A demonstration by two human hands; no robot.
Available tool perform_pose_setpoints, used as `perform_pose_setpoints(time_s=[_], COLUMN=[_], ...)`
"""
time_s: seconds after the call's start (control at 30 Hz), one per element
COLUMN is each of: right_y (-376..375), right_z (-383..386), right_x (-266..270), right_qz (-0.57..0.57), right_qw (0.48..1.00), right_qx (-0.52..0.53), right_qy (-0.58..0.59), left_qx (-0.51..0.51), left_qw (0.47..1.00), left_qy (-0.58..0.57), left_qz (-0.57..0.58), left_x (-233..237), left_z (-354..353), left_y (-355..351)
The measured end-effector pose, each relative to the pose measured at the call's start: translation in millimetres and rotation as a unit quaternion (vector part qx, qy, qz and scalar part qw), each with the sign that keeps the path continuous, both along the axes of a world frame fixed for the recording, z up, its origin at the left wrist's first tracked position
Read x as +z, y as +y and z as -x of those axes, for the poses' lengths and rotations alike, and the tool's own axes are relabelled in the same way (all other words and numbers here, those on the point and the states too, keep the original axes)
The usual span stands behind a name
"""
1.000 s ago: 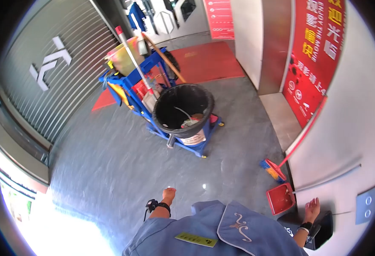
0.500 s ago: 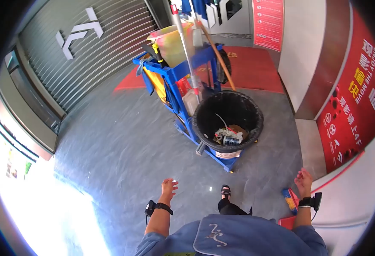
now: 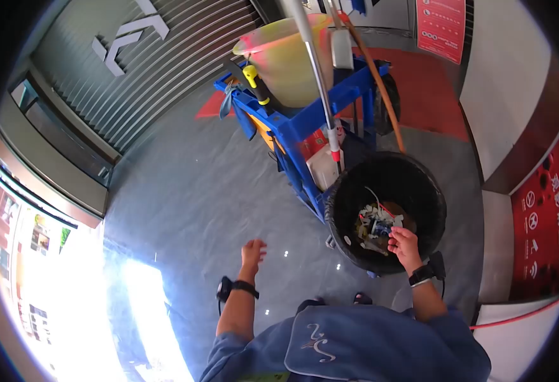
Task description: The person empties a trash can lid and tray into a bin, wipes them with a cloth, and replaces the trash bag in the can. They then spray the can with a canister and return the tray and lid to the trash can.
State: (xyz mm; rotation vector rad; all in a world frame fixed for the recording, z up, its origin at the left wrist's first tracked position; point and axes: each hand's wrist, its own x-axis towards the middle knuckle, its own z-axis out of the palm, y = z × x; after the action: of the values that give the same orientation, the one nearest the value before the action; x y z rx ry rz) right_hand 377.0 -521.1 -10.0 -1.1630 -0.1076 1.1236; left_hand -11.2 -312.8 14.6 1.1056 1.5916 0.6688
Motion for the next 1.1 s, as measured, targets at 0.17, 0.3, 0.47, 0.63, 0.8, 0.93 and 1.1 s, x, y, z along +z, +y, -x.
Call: perform_pose_setpoints(time_s=[0.17, 0.3, 0.47, 0.63, 0.8, 0.93, 1.1], right_y=[-1.3, -44.6, -142.0, -103.0, -35.7, 12.2, 13.4], right_z=[-8.6, 12.7, 84.0, 168.5, 194.6, 200.4, 203.4], right_x=[-12.6, -0.3, -41.5, 0.3, 20.0, 43.5, 37.5], right_qz=[0.043, 0.13, 0.062, 0.207, 0.223, 0.253, 0.271], right_qw=[0.998, 0.958, 0.945, 0.875, 0.868, 0.884, 0.893], right_qx=[-0.054, -0.25, -0.312, -0.431, -0.439, -0.392, -0.358], right_qy=[-0.014, -0.049, 0.082, 0.075, 0.069, 0.03, -0.002], left_qx=[-0.064, -0.147, -0.332, -0.529, -0.615, -0.619, -0.421], left_qw=[0.966, 0.938, 0.864, 0.756, 0.554, 0.55, 0.812], left_qy=[0.002, -0.038, -0.018, 0.238, 0.385, 0.408, 0.042], left_qz=[-0.25, -0.312, -0.379, -0.301, -0.408, -0.385, -0.401], left_x=[-21.9, -16.7, -21.4, -11.5, -21.9, -9.9, 6.3], left_z=[-68.0, -122.1, -179.1, -220.6, -240.2, -239.0, -180.1], left_y=[172.8, 296.9, 372.6, 403.2, 414.8, 413.3, 417.5])
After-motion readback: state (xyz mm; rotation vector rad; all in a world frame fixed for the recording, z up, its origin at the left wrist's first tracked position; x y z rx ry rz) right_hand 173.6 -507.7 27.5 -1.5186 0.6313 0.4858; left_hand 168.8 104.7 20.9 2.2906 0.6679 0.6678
